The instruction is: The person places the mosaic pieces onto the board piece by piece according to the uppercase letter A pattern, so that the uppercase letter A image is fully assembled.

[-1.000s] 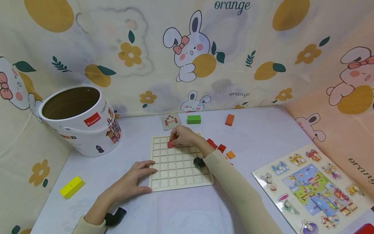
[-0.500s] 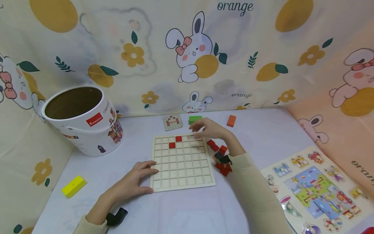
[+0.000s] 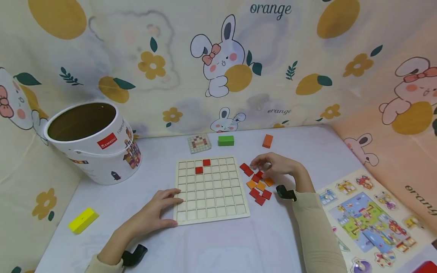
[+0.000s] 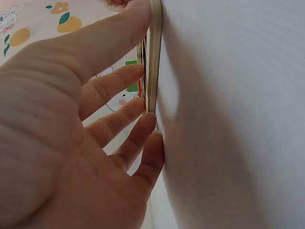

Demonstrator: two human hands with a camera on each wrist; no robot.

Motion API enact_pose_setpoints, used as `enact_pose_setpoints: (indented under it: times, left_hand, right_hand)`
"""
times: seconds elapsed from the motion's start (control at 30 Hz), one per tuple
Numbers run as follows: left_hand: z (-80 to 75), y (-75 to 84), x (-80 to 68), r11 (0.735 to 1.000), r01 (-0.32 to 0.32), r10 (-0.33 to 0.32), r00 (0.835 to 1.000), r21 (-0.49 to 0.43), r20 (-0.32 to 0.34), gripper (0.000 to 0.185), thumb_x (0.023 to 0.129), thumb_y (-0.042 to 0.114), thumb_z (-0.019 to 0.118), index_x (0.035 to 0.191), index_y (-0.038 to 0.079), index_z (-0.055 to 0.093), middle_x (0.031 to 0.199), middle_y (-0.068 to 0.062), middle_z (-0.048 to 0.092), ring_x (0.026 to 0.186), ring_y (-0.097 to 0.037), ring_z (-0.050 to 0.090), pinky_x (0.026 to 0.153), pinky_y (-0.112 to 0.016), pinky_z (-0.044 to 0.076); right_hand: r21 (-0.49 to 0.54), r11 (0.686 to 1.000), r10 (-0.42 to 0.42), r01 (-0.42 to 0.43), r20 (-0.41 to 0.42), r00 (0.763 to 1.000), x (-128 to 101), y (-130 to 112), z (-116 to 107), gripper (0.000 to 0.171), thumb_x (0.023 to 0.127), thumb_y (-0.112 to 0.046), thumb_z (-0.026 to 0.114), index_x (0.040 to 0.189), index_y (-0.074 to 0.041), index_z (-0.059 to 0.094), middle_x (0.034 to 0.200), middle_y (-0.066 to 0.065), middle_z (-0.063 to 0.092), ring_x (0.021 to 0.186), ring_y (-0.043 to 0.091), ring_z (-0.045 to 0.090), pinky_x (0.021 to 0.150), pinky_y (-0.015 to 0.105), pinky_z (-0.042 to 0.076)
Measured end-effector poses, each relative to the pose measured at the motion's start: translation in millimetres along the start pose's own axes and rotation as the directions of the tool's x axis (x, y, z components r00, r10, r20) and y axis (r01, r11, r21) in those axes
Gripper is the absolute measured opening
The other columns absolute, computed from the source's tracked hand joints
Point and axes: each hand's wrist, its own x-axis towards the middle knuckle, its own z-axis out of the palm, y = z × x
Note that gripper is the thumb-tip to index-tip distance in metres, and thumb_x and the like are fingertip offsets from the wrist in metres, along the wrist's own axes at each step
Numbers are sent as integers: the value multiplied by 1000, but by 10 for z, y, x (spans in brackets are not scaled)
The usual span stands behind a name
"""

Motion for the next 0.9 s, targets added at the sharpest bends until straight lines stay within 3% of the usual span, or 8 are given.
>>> enact_pose_setpoints:
  times: [0.3, 0.67, 0.9]
  left_hand:
    - [-11, 7, -8, 1000, -4, 4, 1000, 4, -4, 62, 79, 37, 84, 133, 15, 63, 153, -10, 41, 138, -35, 37, 110, -56, 36]
    - [-16, 18, 4, 1000, 7, -6, 1000, -10, 3, 63, 79, 38, 83, 134, 15, 63, 154, -10, 40, 138, -33, 37, 110, -55, 36]
    - [2, -5, -14, 1000, -16, 16, 1000, -12, -5, 61, 79, 38, 83, 133, 16, 63, 153, -10, 40, 138, -35, 36, 110, -56, 35]
  right_hand:
    - [-37, 999, -5, 4, -19, 1000, 39, 87, 34, 32, 82, 7, 70, 113, -2, 67, 96, 11, 61, 86, 28, 52, 70, 28, 47]
    - [-63, 998, 27, -31, -59, 998, 35, 26, 40, 17, 84, 4, 71, 99, -4, 69, 90, 8, 64, 82, 24, 54, 74, 32, 48]
    - [-57, 997, -60, 54, -104, 993, 259, -189, 128, 13, 87, 0, 70, 99, -1, 69, 85, 9, 65, 77, 24, 55, 70, 32, 49]
